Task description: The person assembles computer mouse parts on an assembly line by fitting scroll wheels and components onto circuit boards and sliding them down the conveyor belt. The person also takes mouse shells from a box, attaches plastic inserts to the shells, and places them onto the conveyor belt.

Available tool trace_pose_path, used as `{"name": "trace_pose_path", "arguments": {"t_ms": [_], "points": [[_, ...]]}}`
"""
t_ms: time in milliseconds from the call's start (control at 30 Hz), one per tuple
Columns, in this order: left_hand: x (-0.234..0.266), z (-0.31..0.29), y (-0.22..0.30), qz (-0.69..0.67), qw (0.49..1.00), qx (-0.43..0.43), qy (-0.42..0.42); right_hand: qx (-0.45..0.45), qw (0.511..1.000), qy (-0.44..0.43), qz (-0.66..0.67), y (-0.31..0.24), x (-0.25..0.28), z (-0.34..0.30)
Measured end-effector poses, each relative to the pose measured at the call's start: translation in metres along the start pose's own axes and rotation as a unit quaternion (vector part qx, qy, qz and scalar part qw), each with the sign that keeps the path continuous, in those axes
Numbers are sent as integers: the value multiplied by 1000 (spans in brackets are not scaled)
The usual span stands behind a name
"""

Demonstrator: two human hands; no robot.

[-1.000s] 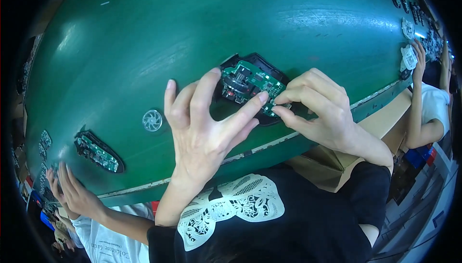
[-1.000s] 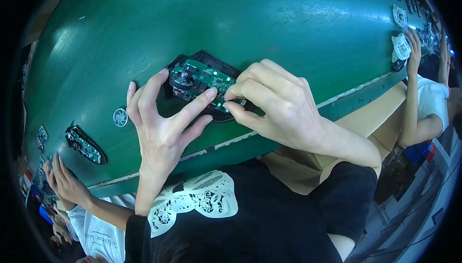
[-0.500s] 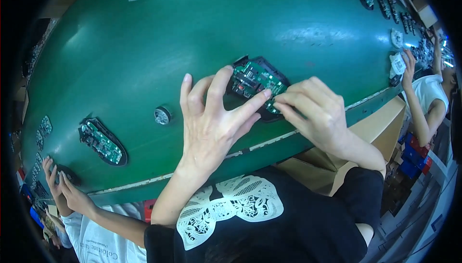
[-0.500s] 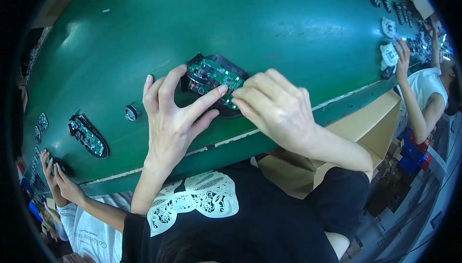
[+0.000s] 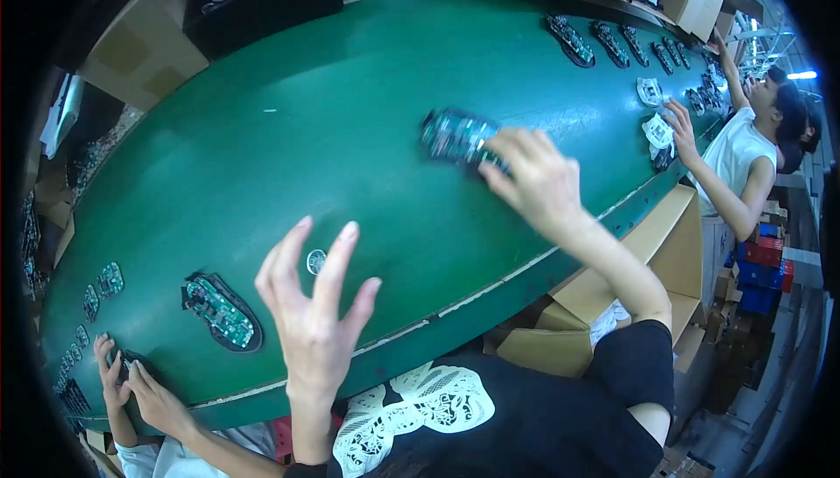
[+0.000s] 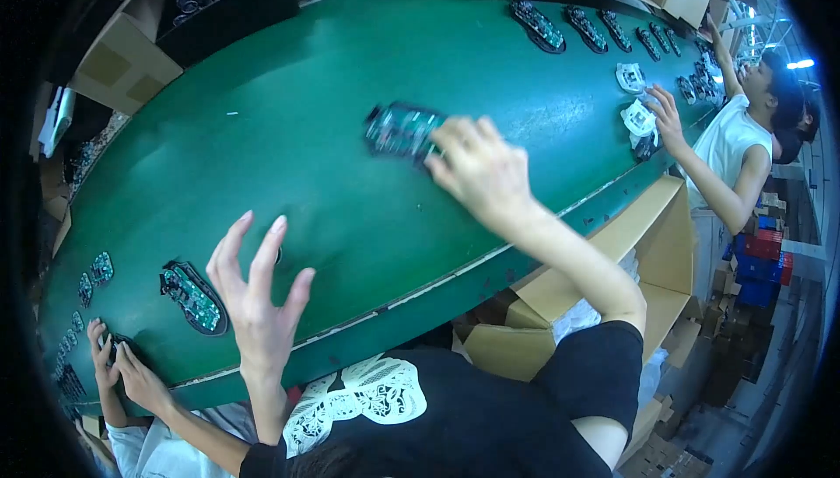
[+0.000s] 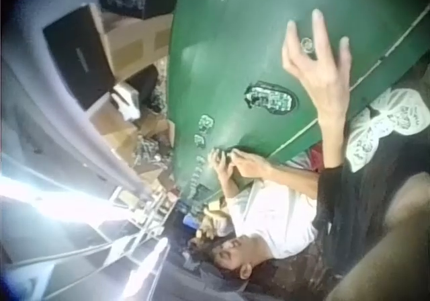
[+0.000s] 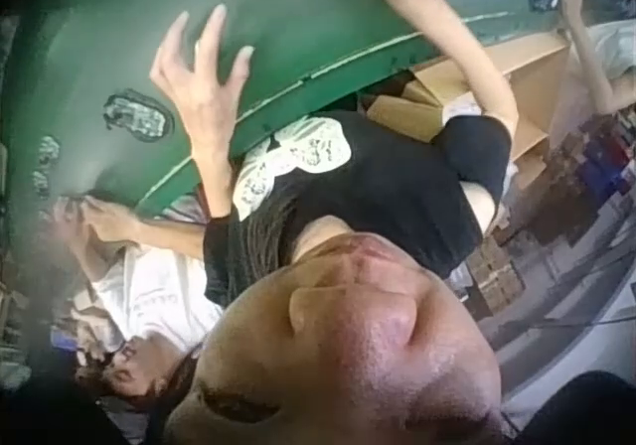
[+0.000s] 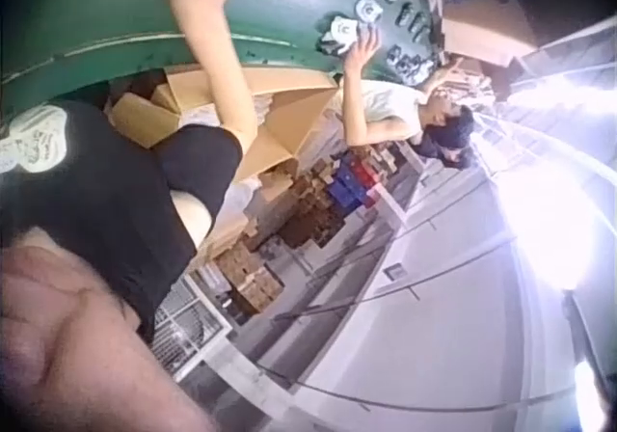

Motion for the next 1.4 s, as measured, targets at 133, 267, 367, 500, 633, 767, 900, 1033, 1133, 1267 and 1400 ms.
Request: {"name": "trace_pose_path", "arguments": {"t_ms": [133,267,367,500,633,767,900,1033,1133,1267,1400], "points": [[14,-7,-16,14,999,23,31,-69,995,22,-66,91,-16,43],[29,-23,-31,58,995,68,52,-106,990,41,-81,131,-30,74],[33,-33,-49,46,991,106,67,-108,987,38,-111,134,-40,80],[45,-41,-73,75,981,160,76,-73,990,64,-101,101,-18,66],[51,-64,-110,55,972,195,123,-48,923,-188,333,-45,0,41],[58,-81,-116,92,956,265,87,244,931,-168,213,-155,3,28],[40,-99,-109,113,963,245,27,277,931,-145,190,-174,-8,34],[27,-103,-91,115,968,224,5,316,928,-130,145,-175,-33,15],[17,-95,-83,141,968,205,16,297,932,-96,185,-158,-33,22],[-6,-72,-58,112,984,136,-17,66,889,-236,386,-122,-16,24],[-30,-52,-25,89,990,85,-64,45,933,-128,333,-97,18,26]]}}
Point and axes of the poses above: each hand's wrist, its own z-axis towards the middle knuckle, its own x-axis out of the back of the hand, y = z × x, the point moved 6 cm from there along z, towards the middle knuckle, and after that the axes turned 2 degrees about x, right-handed, at the moved point
